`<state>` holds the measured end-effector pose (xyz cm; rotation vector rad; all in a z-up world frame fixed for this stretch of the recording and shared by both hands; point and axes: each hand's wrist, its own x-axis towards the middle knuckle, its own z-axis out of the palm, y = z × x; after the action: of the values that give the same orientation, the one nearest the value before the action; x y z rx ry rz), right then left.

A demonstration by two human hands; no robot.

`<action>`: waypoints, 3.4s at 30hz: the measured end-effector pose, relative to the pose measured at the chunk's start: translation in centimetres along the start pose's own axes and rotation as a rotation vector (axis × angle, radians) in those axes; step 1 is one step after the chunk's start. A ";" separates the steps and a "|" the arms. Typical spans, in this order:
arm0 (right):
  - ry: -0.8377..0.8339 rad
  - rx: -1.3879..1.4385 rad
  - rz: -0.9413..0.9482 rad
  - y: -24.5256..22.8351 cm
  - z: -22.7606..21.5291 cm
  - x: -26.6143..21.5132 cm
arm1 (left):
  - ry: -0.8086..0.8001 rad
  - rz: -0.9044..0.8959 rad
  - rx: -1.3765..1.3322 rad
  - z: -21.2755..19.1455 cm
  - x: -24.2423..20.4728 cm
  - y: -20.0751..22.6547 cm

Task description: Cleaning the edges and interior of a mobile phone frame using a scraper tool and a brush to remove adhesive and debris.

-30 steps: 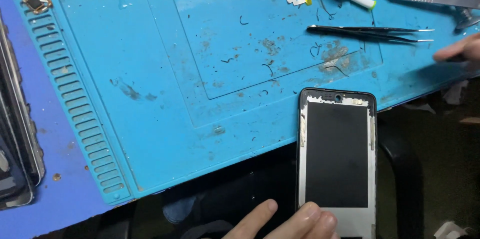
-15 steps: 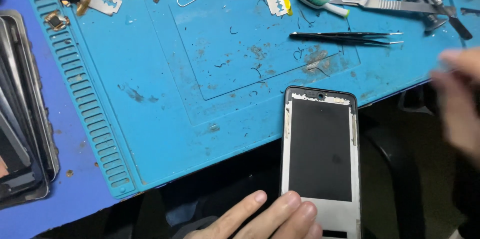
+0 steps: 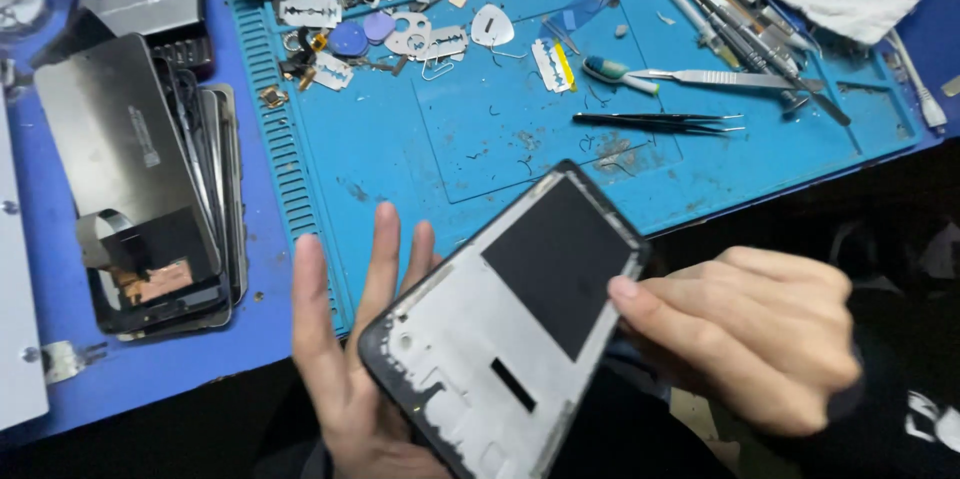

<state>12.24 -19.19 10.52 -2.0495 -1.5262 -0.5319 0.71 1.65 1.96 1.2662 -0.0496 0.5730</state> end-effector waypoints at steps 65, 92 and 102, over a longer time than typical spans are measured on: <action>-0.058 0.287 0.709 9.5 -0.4 1.8 | -0.022 -0.598 -0.723 1.4 12.3 -0.3; -0.395 0.325 0.901 17.3 2.0 6.3 | -0.079 -0.755 -0.681 1.9 12.1 1.5; -0.392 0.358 0.704 18.4 2.2 4.1 | -0.117 -0.775 -0.841 1.4 12.0 0.6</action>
<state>31.02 -18.88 7.96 -2.2748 -0.8799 0.4010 11.13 5.02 7.08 0.4186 0.0954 -0.2048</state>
